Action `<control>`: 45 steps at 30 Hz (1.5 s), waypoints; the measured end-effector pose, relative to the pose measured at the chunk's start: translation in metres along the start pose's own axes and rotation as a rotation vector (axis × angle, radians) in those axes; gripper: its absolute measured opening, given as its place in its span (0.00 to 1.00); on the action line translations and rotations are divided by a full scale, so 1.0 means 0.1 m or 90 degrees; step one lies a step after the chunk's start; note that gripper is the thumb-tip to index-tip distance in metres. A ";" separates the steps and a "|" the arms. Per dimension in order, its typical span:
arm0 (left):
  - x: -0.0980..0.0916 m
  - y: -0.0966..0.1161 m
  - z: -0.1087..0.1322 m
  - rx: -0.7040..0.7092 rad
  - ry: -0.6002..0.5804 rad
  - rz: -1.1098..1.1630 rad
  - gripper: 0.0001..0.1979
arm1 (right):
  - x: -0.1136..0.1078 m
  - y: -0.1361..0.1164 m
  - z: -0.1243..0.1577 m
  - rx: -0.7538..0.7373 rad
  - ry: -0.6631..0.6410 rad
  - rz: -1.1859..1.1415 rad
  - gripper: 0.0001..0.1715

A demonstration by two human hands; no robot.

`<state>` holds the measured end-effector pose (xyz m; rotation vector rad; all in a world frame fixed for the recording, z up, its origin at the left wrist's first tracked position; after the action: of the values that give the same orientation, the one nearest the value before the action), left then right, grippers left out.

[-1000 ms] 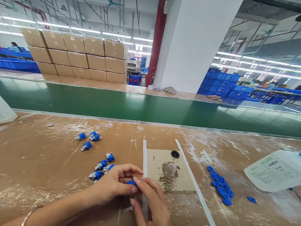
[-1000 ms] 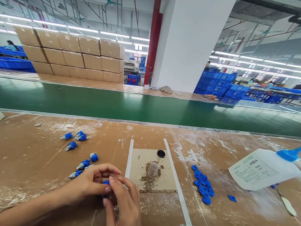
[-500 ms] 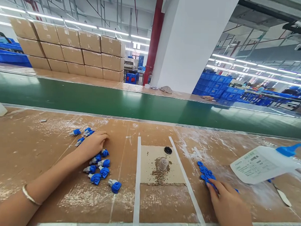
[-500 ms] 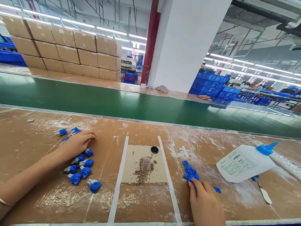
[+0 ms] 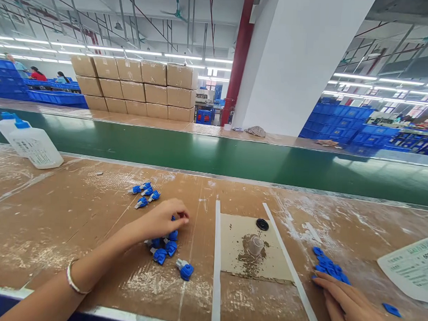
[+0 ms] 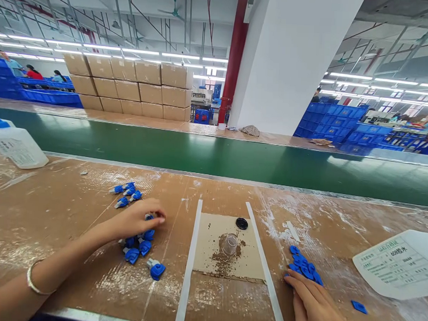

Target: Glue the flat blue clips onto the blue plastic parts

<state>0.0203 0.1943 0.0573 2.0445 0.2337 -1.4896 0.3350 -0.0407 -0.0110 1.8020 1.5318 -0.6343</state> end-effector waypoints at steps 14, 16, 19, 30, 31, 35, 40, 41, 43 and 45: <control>0.35 0.53 0.26 0.033 -0.282 0.110 0.08 | 0.05 0.27 0.11 0.290 -0.017 -0.120 0.24; 0.35 0.53 0.26 0.012 -0.272 0.123 0.08 | 0.05 0.20 0.08 0.269 -0.015 -0.103 0.26; 0.35 0.53 0.26 -0.010 -0.254 0.146 0.09 | 0.11 0.07 0.02 0.223 -0.022 -0.076 0.29; 0.28 0.60 0.18 0.029 -0.151 0.247 0.13 | 0.21 -0.11 -0.13 0.193 -0.079 0.017 0.31; 0.28 0.60 0.18 0.031 -0.146 0.252 0.12 | 0.22 -0.10 -0.15 0.222 -0.085 0.005 0.30; 0.30 0.60 0.17 0.035 -0.133 0.274 0.09 | 0.27 -0.11 -0.22 0.284 -0.092 -0.039 0.28; 0.31 0.59 0.18 0.001 -0.118 0.281 0.10 | 0.28 -0.13 -0.24 0.284 -0.093 -0.062 0.30; 0.31 0.58 0.19 -0.008 -0.117 0.285 0.10 | 0.28 -0.12 -0.23 0.284 -0.095 -0.069 0.30; 0.30 0.58 0.19 -0.015 -0.119 0.303 0.11 | 0.29 -0.09 -0.20 0.295 -0.103 -0.092 0.30; 0.30 0.57 0.19 -0.018 -0.118 0.321 0.11 | 0.29 -0.07 -0.20 0.312 -0.106 -0.138 0.29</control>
<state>0.0426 0.1314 0.0462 1.7541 -0.3125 -1.3262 0.3322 -0.0062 -0.0205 1.8766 1.5606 -1.3252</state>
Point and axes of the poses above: each hand's wrist, its own z-axis away from the middle knuckle, its own x-axis out of the palm, y = z × x, the point moved 6 cm from there along -z, towards the middle knuckle, and after that the axes turned 2 degrees about x, right-handed, at the moved point
